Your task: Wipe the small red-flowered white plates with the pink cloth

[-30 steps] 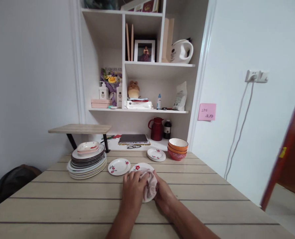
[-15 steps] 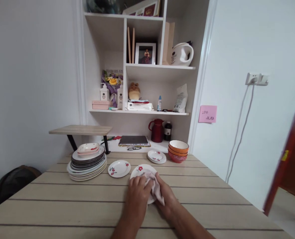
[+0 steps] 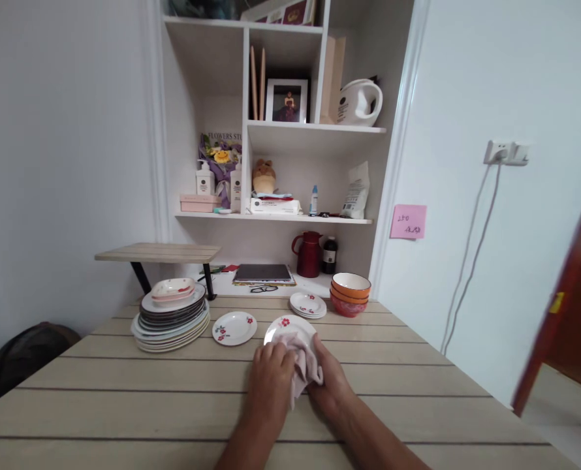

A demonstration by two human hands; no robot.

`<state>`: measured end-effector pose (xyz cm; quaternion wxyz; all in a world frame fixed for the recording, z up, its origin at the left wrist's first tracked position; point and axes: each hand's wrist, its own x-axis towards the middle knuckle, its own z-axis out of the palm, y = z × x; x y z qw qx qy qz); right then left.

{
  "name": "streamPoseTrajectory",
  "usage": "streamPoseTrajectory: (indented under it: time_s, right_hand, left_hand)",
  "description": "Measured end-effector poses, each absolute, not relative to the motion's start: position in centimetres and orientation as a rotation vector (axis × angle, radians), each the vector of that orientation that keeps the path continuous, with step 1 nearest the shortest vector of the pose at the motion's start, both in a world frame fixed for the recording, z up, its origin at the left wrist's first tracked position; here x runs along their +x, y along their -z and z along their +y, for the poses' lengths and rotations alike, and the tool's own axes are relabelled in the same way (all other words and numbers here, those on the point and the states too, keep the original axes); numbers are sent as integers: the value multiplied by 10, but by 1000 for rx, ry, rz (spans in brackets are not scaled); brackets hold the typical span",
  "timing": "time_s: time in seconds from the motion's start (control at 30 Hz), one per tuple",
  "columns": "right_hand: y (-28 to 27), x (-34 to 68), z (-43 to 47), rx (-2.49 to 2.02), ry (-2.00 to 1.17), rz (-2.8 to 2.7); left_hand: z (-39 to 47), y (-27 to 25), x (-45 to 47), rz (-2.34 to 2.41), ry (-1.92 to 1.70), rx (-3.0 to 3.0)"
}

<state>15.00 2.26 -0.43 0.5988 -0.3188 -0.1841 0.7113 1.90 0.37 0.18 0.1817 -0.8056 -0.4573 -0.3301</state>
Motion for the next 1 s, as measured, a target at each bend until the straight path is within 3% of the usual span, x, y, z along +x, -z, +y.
streamPoseTrajectory:
  time_s: [0.27,0.6,0.77,1.0]
  right_hand:
    - [-1,137,16,-757,-1638,-515]
    - [7,148,22,-691,-1662,-450]
    - [8,145,19,-667,-1652,-510]
    - [5,147,21,-677,-1641,-432]
  left_hand:
    - [9,-8,13,-1483,1068,-2179]
    - [-1,-7,21,-1531,902,-2171]
    - [1,-5,25,-1484,1028,-2261]
    - [20,6,9,-1766,1334,-2086]
